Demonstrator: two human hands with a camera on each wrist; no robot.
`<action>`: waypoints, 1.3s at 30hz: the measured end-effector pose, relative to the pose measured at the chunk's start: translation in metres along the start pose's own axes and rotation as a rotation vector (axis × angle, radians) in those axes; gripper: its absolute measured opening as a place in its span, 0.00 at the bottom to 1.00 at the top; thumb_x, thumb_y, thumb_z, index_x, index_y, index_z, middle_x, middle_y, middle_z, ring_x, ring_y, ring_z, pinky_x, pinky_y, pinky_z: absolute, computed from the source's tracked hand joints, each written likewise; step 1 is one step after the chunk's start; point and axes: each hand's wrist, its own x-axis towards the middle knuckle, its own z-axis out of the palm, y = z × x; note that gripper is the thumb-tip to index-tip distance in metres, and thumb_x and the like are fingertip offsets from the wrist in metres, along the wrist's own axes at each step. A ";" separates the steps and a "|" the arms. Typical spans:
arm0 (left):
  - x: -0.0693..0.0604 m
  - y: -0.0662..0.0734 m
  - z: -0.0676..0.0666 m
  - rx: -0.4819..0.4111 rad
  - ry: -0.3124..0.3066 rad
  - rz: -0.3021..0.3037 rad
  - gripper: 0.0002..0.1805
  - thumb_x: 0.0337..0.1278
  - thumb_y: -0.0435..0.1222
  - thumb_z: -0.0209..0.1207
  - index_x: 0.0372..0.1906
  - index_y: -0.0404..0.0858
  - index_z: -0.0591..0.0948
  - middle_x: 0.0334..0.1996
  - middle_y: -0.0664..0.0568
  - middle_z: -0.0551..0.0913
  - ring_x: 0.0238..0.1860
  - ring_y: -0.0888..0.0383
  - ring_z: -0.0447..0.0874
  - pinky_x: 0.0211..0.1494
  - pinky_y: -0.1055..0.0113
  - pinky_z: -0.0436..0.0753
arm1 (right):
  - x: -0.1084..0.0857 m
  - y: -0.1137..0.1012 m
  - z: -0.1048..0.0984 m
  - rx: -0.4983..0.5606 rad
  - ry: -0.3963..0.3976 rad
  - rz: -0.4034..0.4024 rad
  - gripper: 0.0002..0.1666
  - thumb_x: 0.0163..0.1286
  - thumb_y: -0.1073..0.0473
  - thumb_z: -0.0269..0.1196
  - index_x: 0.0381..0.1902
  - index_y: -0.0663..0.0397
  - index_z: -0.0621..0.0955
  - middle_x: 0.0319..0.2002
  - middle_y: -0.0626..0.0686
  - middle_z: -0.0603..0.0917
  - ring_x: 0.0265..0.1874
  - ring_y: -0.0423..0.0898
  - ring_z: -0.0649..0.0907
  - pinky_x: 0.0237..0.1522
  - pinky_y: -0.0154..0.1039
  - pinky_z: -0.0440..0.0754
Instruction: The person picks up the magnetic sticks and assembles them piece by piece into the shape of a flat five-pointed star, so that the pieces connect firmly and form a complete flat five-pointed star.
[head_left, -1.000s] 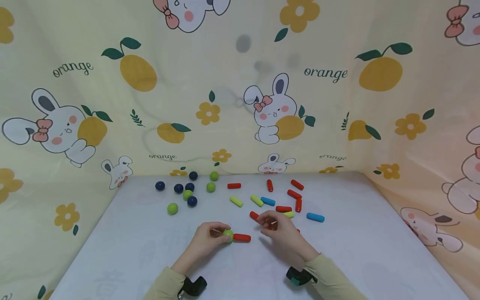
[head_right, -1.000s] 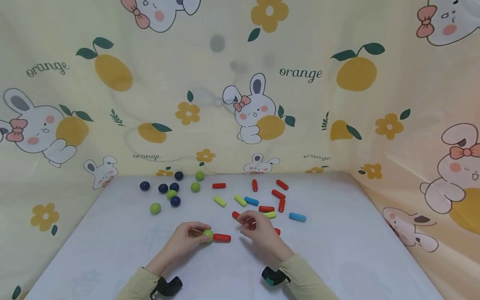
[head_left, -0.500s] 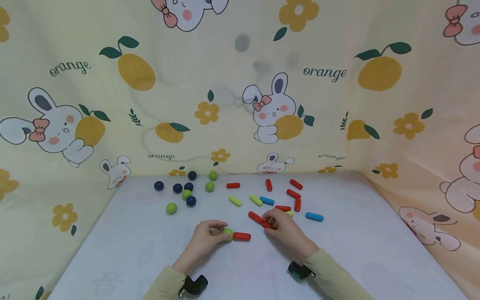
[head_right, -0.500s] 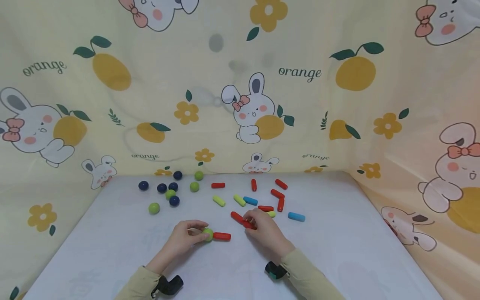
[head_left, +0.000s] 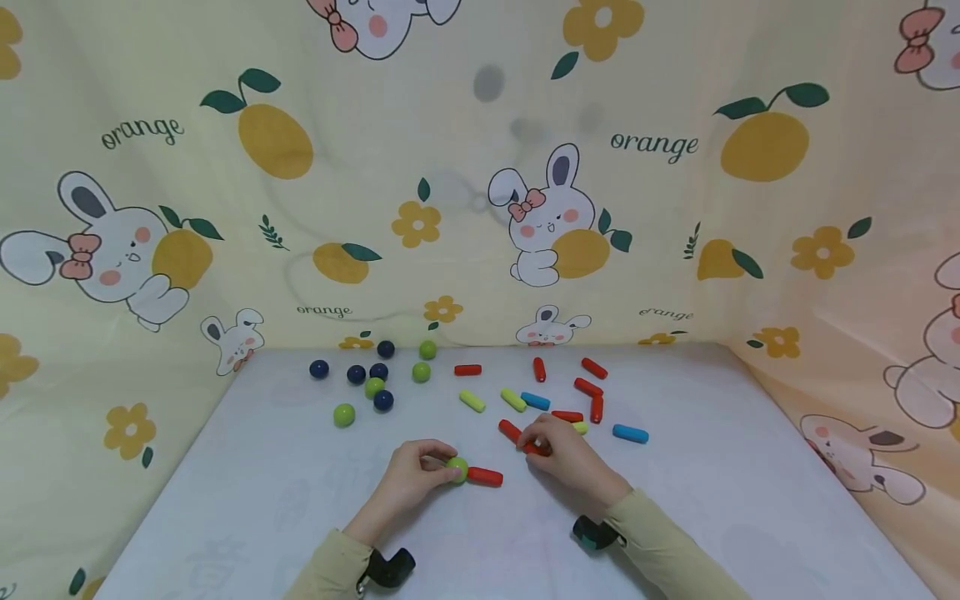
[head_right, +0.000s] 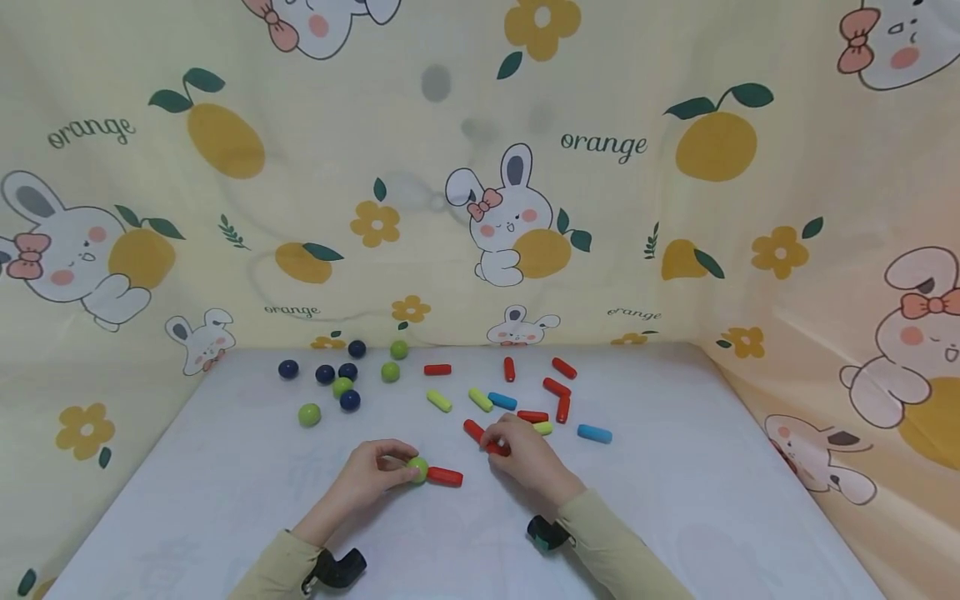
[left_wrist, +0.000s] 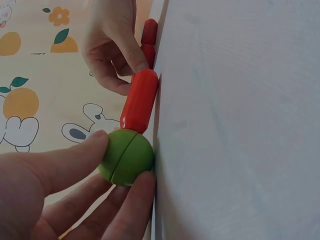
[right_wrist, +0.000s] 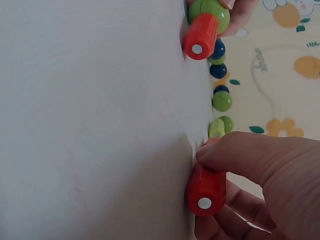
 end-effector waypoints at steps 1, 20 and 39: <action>0.000 0.000 0.000 0.001 -0.001 0.001 0.16 0.51 0.36 0.69 0.45 0.35 0.83 0.39 0.52 0.83 0.34 0.59 0.83 0.41 0.65 0.82 | 0.001 0.000 0.000 0.003 -0.002 0.001 0.10 0.62 0.61 0.68 0.41 0.43 0.84 0.37 0.43 0.76 0.37 0.44 0.75 0.36 0.34 0.80; 0.000 -0.003 0.000 0.014 -0.007 -0.011 0.15 0.51 0.37 0.69 0.44 0.37 0.83 0.39 0.53 0.83 0.34 0.59 0.82 0.40 0.65 0.82 | 0.001 0.004 -0.002 0.067 0.035 0.039 0.19 0.61 0.59 0.69 0.51 0.49 0.83 0.37 0.43 0.79 0.36 0.45 0.77 0.35 0.33 0.81; -0.003 0.004 0.007 -0.022 0.003 -0.017 0.13 0.50 0.37 0.69 0.40 0.36 0.84 0.38 0.51 0.83 0.31 0.59 0.83 0.37 0.66 0.82 | 0.017 -0.032 0.012 0.681 -0.008 0.150 0.26 0.67 0.54 0.64 0.57 0.62 0.72 0.48 0.57 0.78 0.44 0.49 0.83 0.48 0.43 0.81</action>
